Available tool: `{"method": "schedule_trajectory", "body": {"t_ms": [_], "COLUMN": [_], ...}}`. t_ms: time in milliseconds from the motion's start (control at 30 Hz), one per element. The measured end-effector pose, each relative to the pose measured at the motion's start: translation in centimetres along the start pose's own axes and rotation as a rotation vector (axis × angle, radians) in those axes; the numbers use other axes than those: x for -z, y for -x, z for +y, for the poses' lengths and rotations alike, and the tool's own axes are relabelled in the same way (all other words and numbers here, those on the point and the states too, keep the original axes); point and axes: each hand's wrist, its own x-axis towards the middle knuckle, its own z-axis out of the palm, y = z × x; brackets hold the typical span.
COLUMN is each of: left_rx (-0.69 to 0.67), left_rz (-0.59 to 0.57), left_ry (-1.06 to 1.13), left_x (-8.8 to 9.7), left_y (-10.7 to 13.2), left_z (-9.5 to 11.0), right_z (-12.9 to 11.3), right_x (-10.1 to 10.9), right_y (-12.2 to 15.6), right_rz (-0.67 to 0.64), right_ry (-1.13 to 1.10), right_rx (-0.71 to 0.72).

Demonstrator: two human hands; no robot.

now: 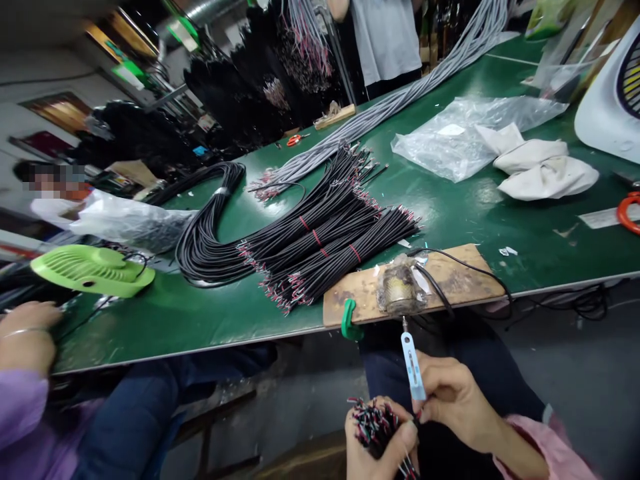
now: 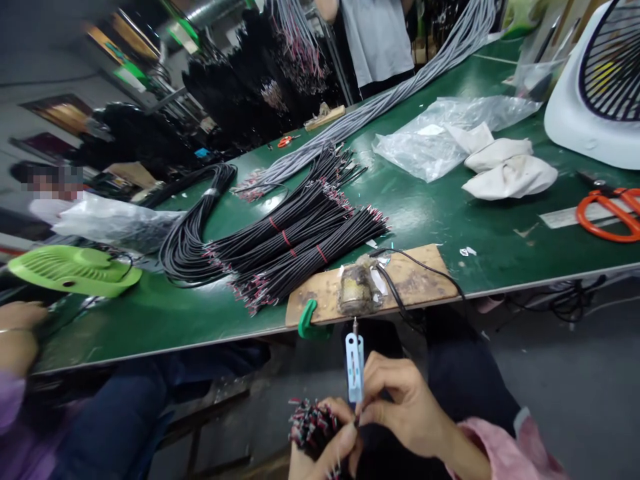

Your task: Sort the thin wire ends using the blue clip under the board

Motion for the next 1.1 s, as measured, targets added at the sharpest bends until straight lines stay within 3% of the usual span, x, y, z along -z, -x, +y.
{"method": "schedule_trajectory", "body": {"t_ms": [133,200,300,400,500,900,1000,1100], "left_rx": [-0.057,-0.138,-0.259,-0.371,-0.435,-0.295,-0.321,-0.320], "left_rz": [0.005,-0.021,-0.054,-0.019,-0.002,-0.036,-0.035,-0.028], "left_ry": [0.015,-0.046,-0.154,-0.227,-0.301,-0.319,-0.341,-0.348], "left_x": [-0.2,-0.5,-0.8,-0.9,-1.0,-1.3,-1.4,-1.1], "left_y": [-0.2,-0.5,-0.8,-1.0,-1.4,-1.9,-1.8,-1.4], "left_z": [0.1,0.6,1.5,1.9,1.9,2.3,2.5,2.2], "right_z": [0.1,-0.2,-1.0,-1.9,-2.4,-0.4,0.5,1.0], "right_x": [-0.4,-0.2,0.1,0.1,-0.4,-0.8,0.2,1.5], "right_y": [-0.3,-0.8,-2.2,-3.5,-4.3,-3.5,-2.9,-1.9], "right_rz": [-0.063,-0.020,0.145,0.115,0.087,0.107,0.146,0.122], "right_ry": [-0.118,-0.199,-0.150,-0.042,-0.089,-0.569,-0.563,-0.395], "right_rx": [-0.098,-0.184,-0.228,-0.217,-0.261,-0.348,-0.334,-0.330]}}
